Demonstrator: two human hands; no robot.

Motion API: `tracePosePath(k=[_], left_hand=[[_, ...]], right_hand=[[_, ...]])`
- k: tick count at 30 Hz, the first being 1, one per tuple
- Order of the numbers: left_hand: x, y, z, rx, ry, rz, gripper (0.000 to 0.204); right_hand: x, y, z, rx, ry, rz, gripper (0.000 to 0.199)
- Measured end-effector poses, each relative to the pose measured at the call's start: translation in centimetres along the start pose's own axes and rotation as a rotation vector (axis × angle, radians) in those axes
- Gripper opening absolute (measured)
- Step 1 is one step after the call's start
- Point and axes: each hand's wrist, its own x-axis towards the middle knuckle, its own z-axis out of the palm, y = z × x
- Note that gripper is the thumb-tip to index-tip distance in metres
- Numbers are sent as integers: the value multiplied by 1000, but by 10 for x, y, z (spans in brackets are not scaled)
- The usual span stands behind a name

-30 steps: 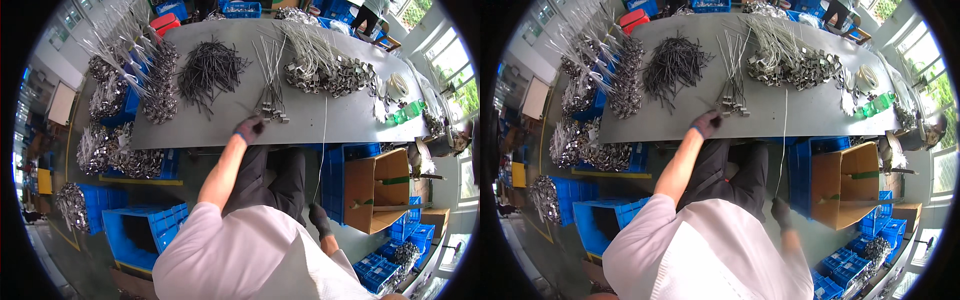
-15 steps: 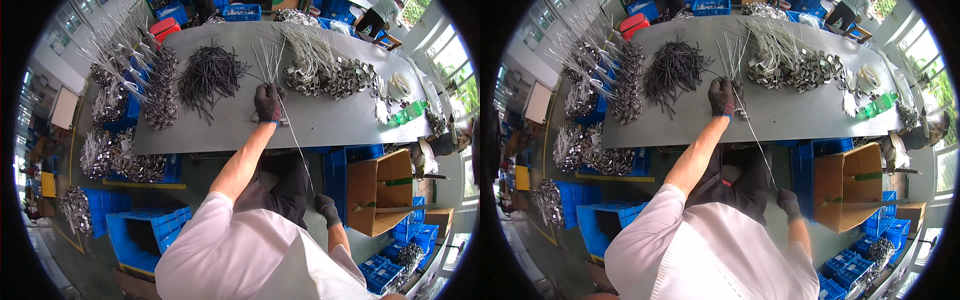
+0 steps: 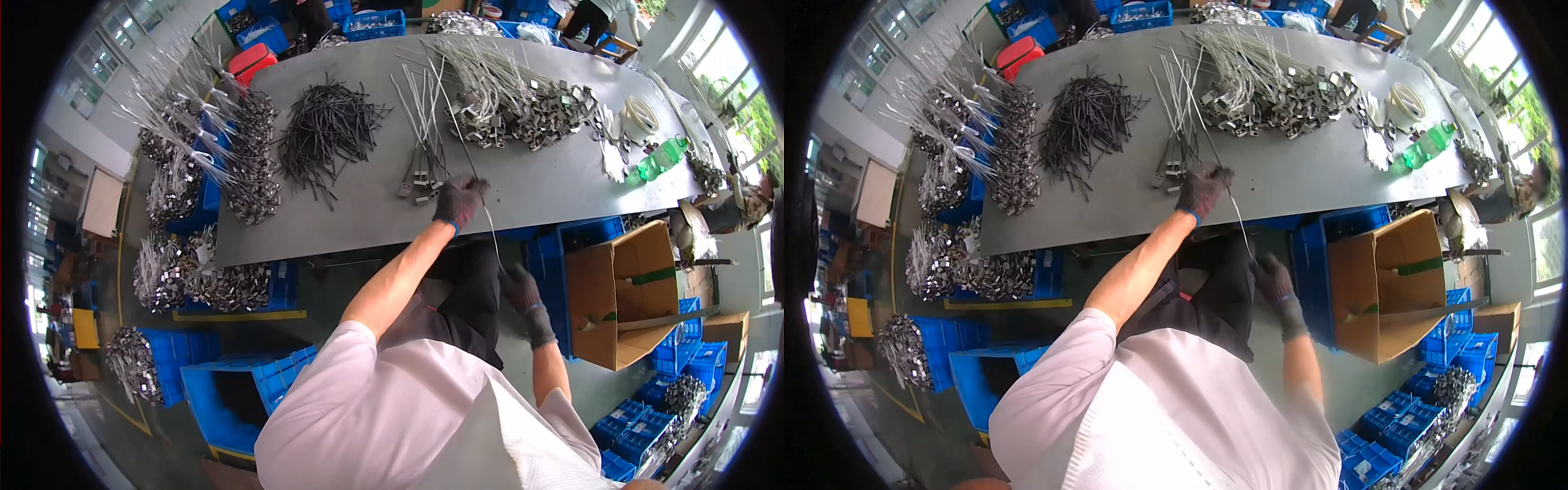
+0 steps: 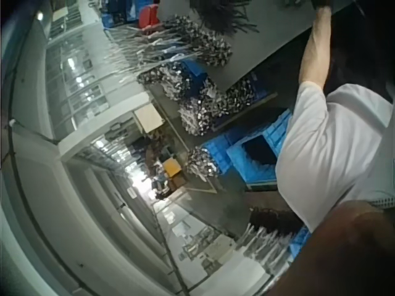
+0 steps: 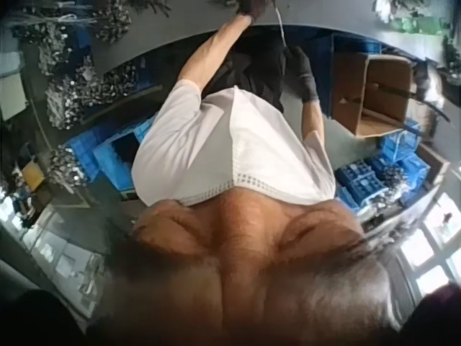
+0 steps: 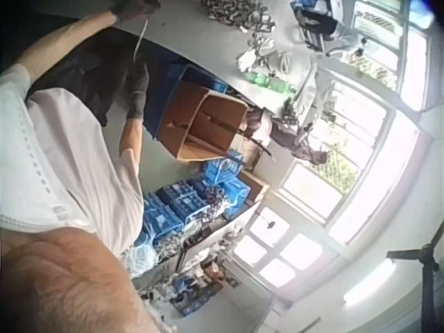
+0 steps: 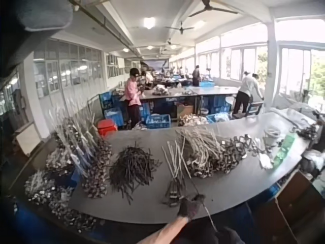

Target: Manually assembling electronic components by threading wires through metal brackets at an industrial workstation.

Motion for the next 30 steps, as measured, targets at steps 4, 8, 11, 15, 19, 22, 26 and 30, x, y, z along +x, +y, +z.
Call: tracePosePath(k=[4, 8, 11, 15, 19, 22, 26, 30], left_hand=[[-55, -6, 27, 20, -171, 115, 29], [-68, -37, 20, 154, -46, 128, 27], [-53, -53, 7, 121, -9, 76, 27], [3, -43, -31, 264, -175, 1, 34], [72, -76, -76, 184, -339, -300, 40], [86, -46, -100, 564, -153, -41, 42], [81, -90, -160, 607, 269, -50, 34], [58, -114, -227, 941, 627, -294, 35]], right_hand=[[52, -53, 22, 228, 348, -192, 32], [98, -52, 50, 228, 406, -275, 46], [116, -52, 72, 248, 348, -200, 55], [158, -61, 74, -263, 402, -722, 44], [200, -118, 47, 323, 296, -17, 49], [273, -58, 11, -417, 672, -268, 62], [346, -58, 0, -494, 719, -285, 61], [361, -82, 1, 328, 177, 341, 49]])
